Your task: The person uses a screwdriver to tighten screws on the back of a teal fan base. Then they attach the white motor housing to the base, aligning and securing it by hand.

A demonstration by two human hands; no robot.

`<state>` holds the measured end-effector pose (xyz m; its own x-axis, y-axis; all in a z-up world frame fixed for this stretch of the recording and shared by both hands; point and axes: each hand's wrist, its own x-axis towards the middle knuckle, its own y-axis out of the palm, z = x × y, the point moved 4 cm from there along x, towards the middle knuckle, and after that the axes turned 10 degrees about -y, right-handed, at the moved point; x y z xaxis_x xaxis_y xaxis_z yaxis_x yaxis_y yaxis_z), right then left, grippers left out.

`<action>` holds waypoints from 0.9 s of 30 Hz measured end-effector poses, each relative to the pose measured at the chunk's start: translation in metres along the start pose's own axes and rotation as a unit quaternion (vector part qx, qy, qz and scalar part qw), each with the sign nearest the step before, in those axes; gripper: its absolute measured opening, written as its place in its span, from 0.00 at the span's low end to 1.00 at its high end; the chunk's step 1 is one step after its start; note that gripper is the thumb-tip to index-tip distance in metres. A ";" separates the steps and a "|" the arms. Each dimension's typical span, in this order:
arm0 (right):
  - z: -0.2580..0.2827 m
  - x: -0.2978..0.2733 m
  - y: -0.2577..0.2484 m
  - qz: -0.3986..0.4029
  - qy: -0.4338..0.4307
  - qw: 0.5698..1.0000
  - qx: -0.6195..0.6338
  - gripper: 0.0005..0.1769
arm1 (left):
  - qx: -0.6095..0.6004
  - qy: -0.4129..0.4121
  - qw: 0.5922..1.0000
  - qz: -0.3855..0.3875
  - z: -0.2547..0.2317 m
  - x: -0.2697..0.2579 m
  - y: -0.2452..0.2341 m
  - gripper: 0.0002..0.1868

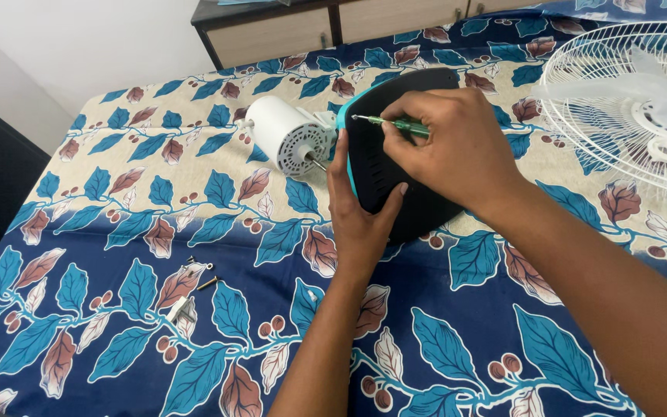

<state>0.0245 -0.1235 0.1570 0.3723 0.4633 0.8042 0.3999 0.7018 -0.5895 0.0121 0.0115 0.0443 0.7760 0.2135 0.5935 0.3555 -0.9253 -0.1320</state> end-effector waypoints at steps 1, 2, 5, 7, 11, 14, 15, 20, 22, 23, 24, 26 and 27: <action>0.000 0.000 0.000 0.000 0.001 1.000 0.004 0.07 | 0.000 0.003 1.000 0.000 0.000 0.000 0.000 0.54; 0.000 0.001 0.000 0.000 0.002 1.000 0.007 0.07 | -0.001 0.005 1.000 -0.001 0.000 0.000 0.000 0.54; 0.002 0.002 0.000 0.001 0.000 1.000 0.007 0.07 | -0.004 0.009 1.000 -0.001 -0.001 0.000 0.000 0.54; 0.001 0.003 0.000 0.012 0.019 1.000 0.009 0.08 | -0.007 0.002 1.000 0.001 -0.001 0.000 0.000 0.54; 0.000 0.002 0.000 0.027 0.057 0.998 0.020 0.09 | -0.012 -0.005 1.000 0.005 -0.001 0.000 0.000 0.54; 0.006 0.001 -0.004 -0.001 0.007 1.000 0.003 0.07 | -0.012 -0.003 1.000 0.002 -0.001 -0.001 0.000 0.54; 0.008 0.000 -0.005 -0.013 -0.017 1.000 -0.005 0.07 | -0.012 -0.003 1.000 0.002 -0.001 -0.001 0.000 0.54; 0.005 0.000 -0.004 -0.001 -0.015 1.000 -0.007 0.07 | -0.005 -0.002 1.000 0.001 -0.001 0.000 0.000 0.54; 0.004 0.000 -0.004 0.000 -0.017 1.000 -0.009 0.07 | -0.006 0.005 1.000 -0.001 -0.001 0.000 0.000 0.54; 0.004 0.000 -0.004 0.000 -0.017 1.000 -0.008 0.07 | -0.007 0.010 1.000 -0.003 -0.001 0.000 0.001 0.54; 0.004 -0.001 -0.004 -0.001 -0.017 1.000 -0.005 0.07 | -0.008 0.014 1.000 -0.005 -0.001 0.000 0.000 0.54; 0.004 -0.001 -0.004 0.002 -0.024 1.000 -0.016 0.07 | -0.009 0.007 1.000 -0.003 0.000 0.000 0.000 0.54; 0.004 -0.001 -0.004 0.003 -0.028 0.999 -0.022 0.07 | -0.010 0.003 1.000 -0.002 0.000 0.000 0.000 0.54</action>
